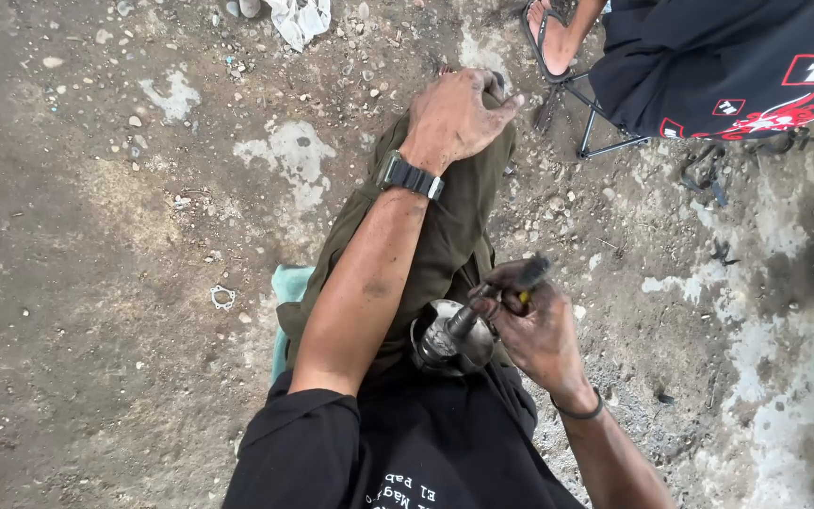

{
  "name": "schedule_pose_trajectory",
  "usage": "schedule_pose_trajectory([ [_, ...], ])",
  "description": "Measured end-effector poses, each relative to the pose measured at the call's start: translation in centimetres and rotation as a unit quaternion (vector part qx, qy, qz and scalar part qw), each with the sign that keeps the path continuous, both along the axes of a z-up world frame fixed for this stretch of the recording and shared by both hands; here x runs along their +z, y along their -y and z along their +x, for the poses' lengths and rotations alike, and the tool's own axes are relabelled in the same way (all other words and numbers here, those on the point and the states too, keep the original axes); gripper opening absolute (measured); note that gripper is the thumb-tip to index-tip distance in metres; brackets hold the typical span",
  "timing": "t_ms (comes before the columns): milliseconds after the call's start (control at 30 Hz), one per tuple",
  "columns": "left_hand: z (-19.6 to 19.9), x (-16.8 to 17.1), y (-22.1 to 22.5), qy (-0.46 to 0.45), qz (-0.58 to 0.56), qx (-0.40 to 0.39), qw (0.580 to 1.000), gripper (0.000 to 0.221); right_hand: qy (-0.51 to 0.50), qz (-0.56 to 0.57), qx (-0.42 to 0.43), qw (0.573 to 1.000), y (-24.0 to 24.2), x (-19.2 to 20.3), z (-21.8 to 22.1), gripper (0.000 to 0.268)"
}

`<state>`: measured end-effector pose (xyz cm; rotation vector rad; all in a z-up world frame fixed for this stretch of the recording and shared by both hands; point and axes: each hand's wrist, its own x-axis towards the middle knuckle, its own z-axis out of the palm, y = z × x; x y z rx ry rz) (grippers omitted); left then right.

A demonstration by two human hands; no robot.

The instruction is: Cleaning a motorcycle crankshaft thoroughly using a small brush to remove dirt and oil.

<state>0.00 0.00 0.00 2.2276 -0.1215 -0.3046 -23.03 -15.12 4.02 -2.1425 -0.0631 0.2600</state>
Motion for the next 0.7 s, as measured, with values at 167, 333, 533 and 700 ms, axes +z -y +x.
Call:
schedule_pose_trajectory([
  [167,0.5,-0.6,0.0,0.027,-0.006,-0.006,1.0,0.034,0.072,0.08,0.053,0.993,-0.4,0.9,-1.0,0.026],
  [333,0.5,-1.2,0.4,0.017,-0.002,-0.001,1.0,0.035,0.024,-0.057,0.108,0.992,0.0,0.5,0.2,0.039],
  [533,1.0,-2.6,0.6,0.068,-0.005,0.027,0.997,0.037,-0.045,0.031,0.079,0.995,0.7,0.8,0.7,0.041],
  [700,1.8,-4.4,1.2,0.077,-0.01,0.038,0.996,0.036,0.104,0.073,0.149,0.981,4.0,-0.5,0.4,0.045],
])
